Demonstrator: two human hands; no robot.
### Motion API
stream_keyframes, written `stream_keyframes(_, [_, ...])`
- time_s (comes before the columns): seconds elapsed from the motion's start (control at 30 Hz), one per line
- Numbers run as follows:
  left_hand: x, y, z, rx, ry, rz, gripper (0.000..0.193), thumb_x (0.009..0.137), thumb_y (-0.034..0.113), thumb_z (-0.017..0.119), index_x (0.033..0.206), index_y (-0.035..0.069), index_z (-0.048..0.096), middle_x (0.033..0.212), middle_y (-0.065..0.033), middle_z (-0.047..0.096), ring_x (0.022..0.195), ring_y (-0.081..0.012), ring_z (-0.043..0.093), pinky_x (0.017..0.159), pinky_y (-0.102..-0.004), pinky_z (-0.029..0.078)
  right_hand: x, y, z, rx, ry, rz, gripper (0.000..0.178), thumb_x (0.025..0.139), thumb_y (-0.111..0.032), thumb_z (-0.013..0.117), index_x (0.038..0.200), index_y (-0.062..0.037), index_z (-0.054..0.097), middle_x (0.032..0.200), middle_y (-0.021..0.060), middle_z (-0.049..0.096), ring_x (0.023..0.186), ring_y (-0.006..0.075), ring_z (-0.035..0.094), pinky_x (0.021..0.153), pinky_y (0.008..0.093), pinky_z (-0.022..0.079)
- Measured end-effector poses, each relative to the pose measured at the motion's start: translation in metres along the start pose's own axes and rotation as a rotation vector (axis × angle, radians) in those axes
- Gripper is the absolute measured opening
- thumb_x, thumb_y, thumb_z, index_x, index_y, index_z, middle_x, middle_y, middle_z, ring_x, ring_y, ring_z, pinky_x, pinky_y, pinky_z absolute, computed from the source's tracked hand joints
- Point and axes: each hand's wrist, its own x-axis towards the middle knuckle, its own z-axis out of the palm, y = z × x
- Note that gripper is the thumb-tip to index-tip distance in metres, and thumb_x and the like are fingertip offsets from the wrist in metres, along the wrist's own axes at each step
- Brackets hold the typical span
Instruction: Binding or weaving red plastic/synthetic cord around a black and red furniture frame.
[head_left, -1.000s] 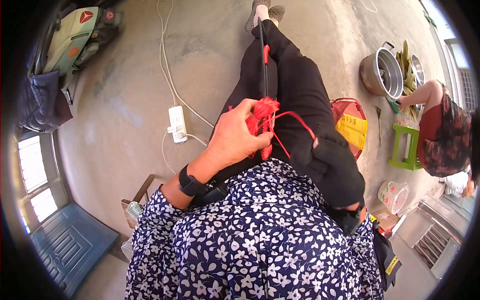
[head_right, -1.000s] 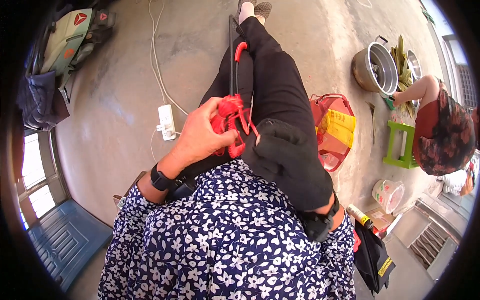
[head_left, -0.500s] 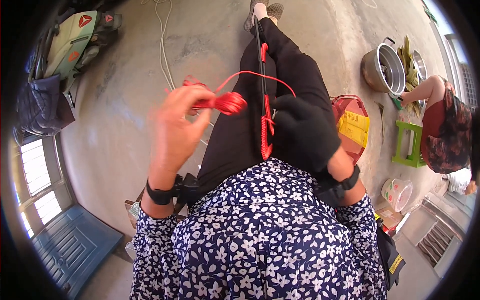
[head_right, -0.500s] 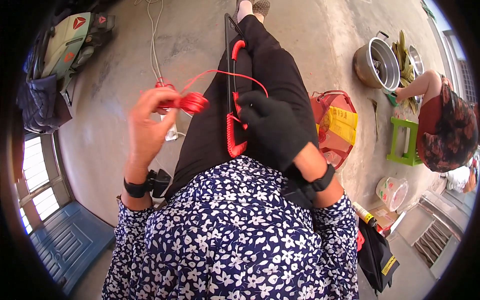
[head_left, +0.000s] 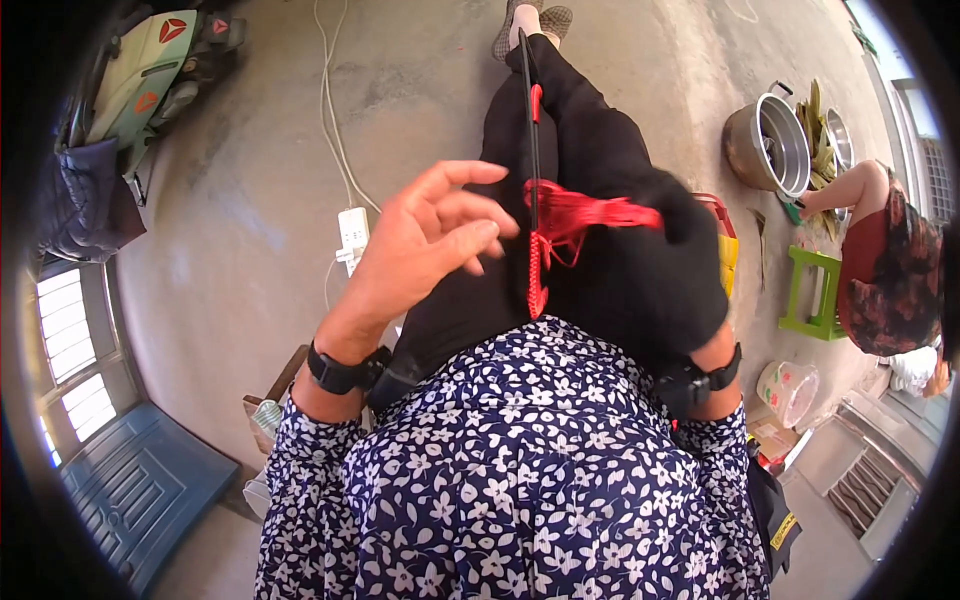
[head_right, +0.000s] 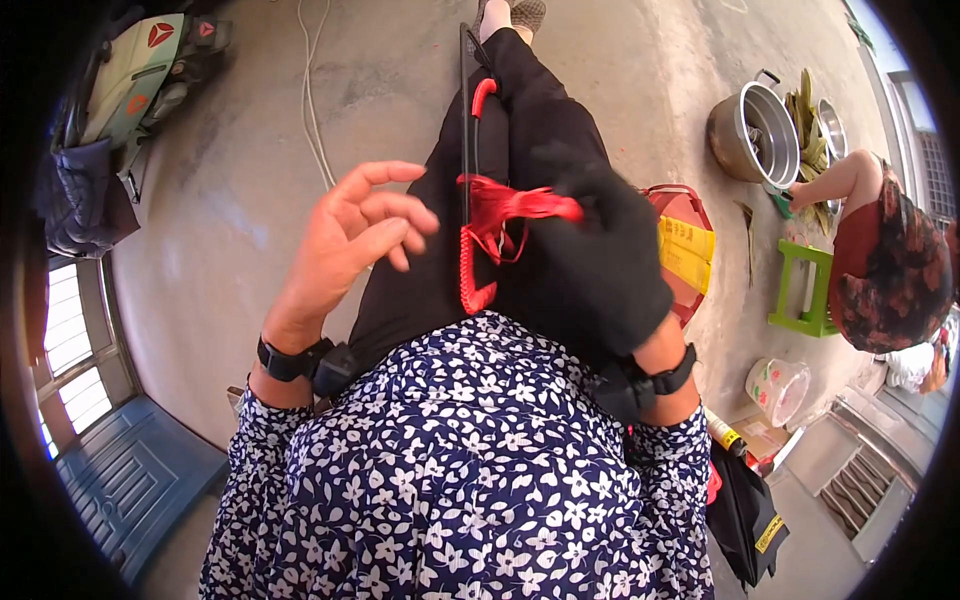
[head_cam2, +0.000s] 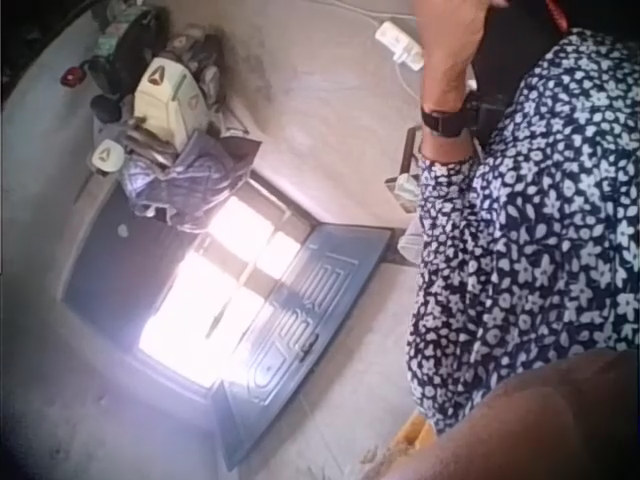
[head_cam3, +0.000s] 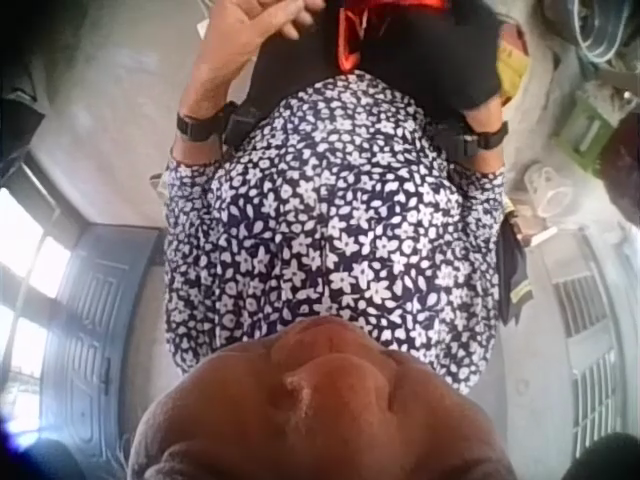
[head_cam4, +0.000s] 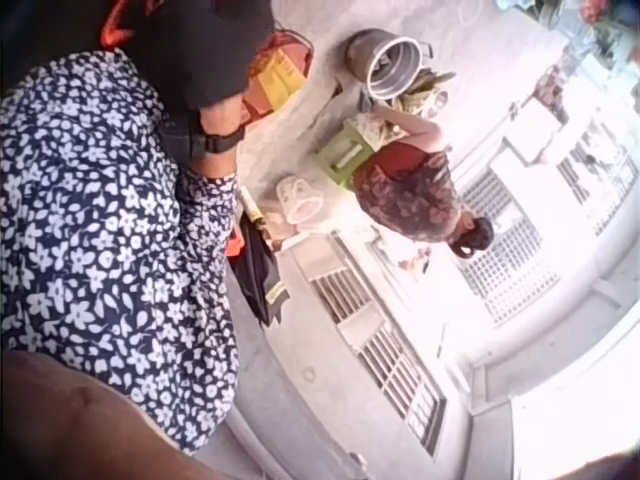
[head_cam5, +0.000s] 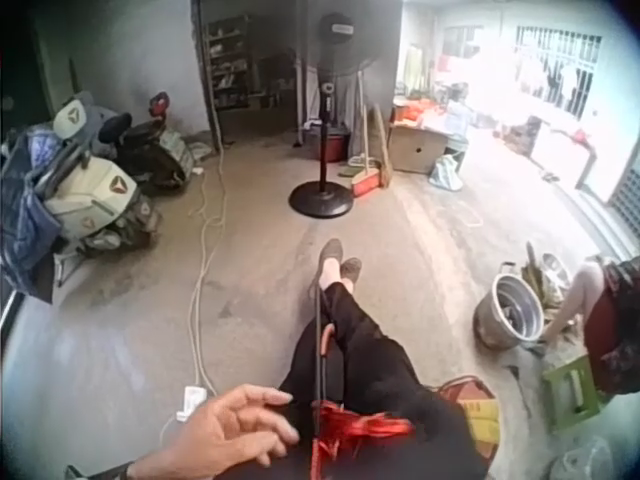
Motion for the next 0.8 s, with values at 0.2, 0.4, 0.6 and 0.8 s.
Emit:
stream_keyframes(0.2, [0.001, 0.002, 0.037, -0.808, -0.359, -0.114, 0.079, 0.095, 0.053, 0.053, 0.149, 0.002, 0.026, 0.136, -0.0236, 0.050, 0.119, -0.0290, 0.056, 0.082, -0.0342, 0.057, -0.018, -0.013, -0.031, 0.431, 0.187, 0.079, 0.022, 0.088, -0.010, 0.062, 0.109, -0.0016, 0.059, 0.110, 0.0111, 0.067, 0.095, 0.0183, 0.067, 0.081, 0.0313, 0.053])
stream_keyframes(0.4, [-0.011, -0.012, 0.003, -1.296, -0.278, -0.058, 0.054, 0.100, 0.041, 0.048, 0.135, -0.001, 0.047, 0.107, -0.0122, 0.057, 0.098, -0.0218, 0.056, 0.066, -0.0267, 0.049, -0.015, 0.002, -0.018, 0.317, 0.071, 0.421, 0.026, 0.091, -0.012, 0.063, 0.114, -0.0015, 0.059, 0.106, 0.0098, 0.068, 0.094, 0.0171, 0.066, 0.082, 0.0290, 0.053])
stream_keyframes(0.6, [-0.063, -0.024, -0.025, -0.531, 0.078, -0.347, 0.042, 0.101, 0.029, 0.050, 0.128, -0.002, 0.051, 0.072, -0.0030, 0.049, 0.060, -0.0092, 0.046, 0.045, -0.0217, 0.035, -0.017, 0.016, 0.024, 0.598, -0.321, 0.859, 0.029, 0.094, -0.015, 0.063, 0.119, -0.0013, 0.059, 0.103, 0.0084, 0.068, 0.094, 0.0160, 0.066, 0.083, 0.0267, 0.053])
stream_keyframes(0.8, [-0.091, -0.031, -0.035, -0.286, -0.012, -0.513, 0.021, 0.099, 0.017, 0.055, 0.093, -0.002, 0.060, 0.053, 0.0033, 0.044, 0.040, -0.0026, 0.034, 0.036, -0.0188, 0.027, -0.012, 0.026, 0.041, 0.803, -0.390, 0.851, 0.029, 0.096, -0.023, 0.063, 0.117, -0.0028, 0.061, 0.092, 0.0033, 0.066, 0.080, 0.0111, 0.063, 0.073, 0.0246, 0.051])
